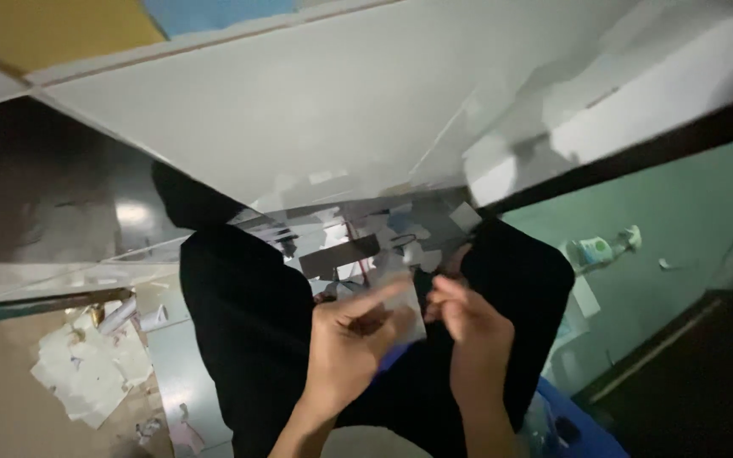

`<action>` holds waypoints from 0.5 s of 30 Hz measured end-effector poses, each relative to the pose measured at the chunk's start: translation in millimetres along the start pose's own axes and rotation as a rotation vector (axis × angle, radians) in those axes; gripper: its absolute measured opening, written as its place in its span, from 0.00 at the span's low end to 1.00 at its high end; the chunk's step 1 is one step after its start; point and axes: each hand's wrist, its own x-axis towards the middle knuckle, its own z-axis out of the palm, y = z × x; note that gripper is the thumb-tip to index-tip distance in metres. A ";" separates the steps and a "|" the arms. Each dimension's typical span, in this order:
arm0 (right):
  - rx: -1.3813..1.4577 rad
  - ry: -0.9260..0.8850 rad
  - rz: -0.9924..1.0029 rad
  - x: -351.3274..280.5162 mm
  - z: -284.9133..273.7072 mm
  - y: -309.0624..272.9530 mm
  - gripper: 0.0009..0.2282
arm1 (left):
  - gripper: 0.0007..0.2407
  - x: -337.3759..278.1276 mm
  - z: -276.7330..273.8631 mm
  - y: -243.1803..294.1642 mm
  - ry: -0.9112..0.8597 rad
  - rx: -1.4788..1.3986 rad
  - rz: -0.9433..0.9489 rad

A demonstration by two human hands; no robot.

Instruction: Applying colored vinyl squares to a tiled wall to create a decorative pattern, including peeling backings and trimming with scissors.

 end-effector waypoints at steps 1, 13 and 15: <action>-0.138 -0.083 0.037 -4.8 2.0 -13.2 0.16 | 0.17 -1.7 1.2 3.1 -0.103 0.019 -0.047; -0.302 0.178 0.315 -4.6 -62.5 -41.1 0.14 | 0.21 -2.4 -13.6 -32.3 -0.171 0.079 -0.226; -0.508 0.388 0.338 -33.2 -86.6 -78.0 0.16 | 0.21 8.5 -28.1 -22.8 -0.112 0.016 -0.310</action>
